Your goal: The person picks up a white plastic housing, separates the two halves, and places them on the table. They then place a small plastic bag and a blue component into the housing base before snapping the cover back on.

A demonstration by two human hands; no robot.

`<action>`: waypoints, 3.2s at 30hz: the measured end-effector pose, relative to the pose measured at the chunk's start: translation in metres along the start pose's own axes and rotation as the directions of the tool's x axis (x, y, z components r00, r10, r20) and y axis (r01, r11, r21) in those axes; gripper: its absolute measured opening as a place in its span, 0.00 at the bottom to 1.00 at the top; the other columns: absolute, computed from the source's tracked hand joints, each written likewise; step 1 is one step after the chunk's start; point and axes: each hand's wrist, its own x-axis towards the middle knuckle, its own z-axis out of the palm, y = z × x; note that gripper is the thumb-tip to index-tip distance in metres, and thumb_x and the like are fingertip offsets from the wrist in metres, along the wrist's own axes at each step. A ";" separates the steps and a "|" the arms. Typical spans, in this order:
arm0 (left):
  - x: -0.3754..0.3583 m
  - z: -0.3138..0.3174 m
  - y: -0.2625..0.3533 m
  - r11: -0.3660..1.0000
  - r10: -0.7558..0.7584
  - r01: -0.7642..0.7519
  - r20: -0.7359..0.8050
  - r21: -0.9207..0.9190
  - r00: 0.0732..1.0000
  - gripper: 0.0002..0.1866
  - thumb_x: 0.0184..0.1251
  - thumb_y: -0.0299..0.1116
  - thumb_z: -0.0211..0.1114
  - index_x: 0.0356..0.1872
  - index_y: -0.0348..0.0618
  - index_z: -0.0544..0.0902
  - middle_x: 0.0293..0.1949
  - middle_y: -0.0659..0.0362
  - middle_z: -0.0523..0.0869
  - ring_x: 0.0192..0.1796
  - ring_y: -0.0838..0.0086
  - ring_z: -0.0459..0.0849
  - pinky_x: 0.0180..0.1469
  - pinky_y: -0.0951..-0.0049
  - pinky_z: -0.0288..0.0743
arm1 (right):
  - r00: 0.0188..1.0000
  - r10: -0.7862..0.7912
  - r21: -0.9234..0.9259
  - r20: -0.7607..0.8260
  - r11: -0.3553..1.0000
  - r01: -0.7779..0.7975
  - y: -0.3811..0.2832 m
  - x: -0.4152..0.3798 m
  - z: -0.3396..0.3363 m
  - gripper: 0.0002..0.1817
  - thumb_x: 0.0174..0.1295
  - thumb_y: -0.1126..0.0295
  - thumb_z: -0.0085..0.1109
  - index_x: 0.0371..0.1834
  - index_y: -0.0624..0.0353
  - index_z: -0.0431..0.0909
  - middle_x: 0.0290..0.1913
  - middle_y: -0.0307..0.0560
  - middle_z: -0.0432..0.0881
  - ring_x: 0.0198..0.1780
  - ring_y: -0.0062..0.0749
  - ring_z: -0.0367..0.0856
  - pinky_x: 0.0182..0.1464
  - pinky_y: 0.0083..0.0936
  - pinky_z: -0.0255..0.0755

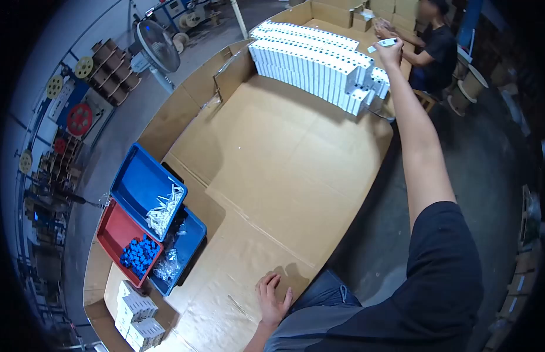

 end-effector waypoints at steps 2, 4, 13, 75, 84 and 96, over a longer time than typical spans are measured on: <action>0.004 -0.002 0.006 0.998 -0.012 0.010 0.025 0.063 1.000 0.27 0.61 0.36 0.76 0.60 0.40 0.80 0.61 0.48 0.79 0.66 0.49 0.75 0.69 0.50 0.68 | 0.994 0.048 -0.061 0.094 0.997 -0.042 -0.003 0.015 0.014 0.59 0.42 0.51 0.87 0.75 0.59 0.61 0.66 0.63 0.78 0.66 0.55 0.79 0.68 0.42 0.73; 0.008 -0.004 0.009 0.995 -0.018 0.013 0.046 0.103 0.999 0.27 0.60 0.37 0.77 0.60 0.41 0.80 0.61 0.48 0.79 0.66 0.50 0.75 0.69 0.50 0.67 | 0.984 0.098 -0.103 0.148 0.991 -0.083 0.010 0.025 0.039 0.58 0.43 0.48 0.87 0.75 0.61 0.64 0.67 0.63 0.79 0.68 0.53 0.79 0.68 0.40 0.74; 0.011 -0.002 0.006 0.987 -0.063 0.053 0.064 0.150 0.996 0.26 0.60 0.37 0.77 0.59 0.45 0.81 0.61 0.53 0.78 0.66 0.52 0.75 0.68 0.51 0.67 | 0.925 0.028 -0.163 0.378 0.986 0.037 0.052 0.047 0.086 0.54 0.44 0.39 0.84 0.66 0.69 0.73 0.60 0.70 0.83 0.62 0.56 0.84 0.67 0.43 0.74; -0.273 -0.227 -0.163 0.647 -0.483 0.761 -0.800 -0.052 0.355 0.30 0.60 0.42 0.74 0.63 0.45 0.79 0.64 0.51 0.77 0.67 0.53 0.73 0.70 0.51 0.62 | -0.598 -0.665 0.893 0.447 0.375 0.250 -0.769 -1.000 -0.051 0.28 0.63 0.45 0.70 0.53 0.58 0.89 0.52 0.56 0.90 0.54 0.44 0.89 0.58 0.39 0.79; -0.274 -0.243 -0.160 0.634 -0.531 0.768 -0.771 -0.086 0.352 0.29 0.59 0.44 0.74 0.60 0.46 0.80 0.63 0.52 0.76 0.67 0.55 0.72 0.70 0.53 0.61 | -0.885 -0.210 0.873 0.415 0.366 0.323 -0.774 -1.087 0.022 0.46 0.58 0.30 0.69 0.63 0.63 0.85 0.60 0.59 0.87 0.64 0.49 0.83 0.63 0.40 0.75; -0.275 -0.243 -0.162 0.655 -0.531 0.746 -0.776 -0.121 0.340 0.26 0.60 0.42 0.74 0.59 0.46 0.81 0.63 0.53 0.77 0.68 0.56 0.73 0.71 0.52 0.61 | -0.251 -0.874 0.884 0.417 0.454 -0.111 -0.777 -1.026 -0.030 0.26 0.52 0.65 0.80 0.51 0.60 0.78 0.42 0.50 0.87 0.45 0.39 0.88 0.49 0.33 0.80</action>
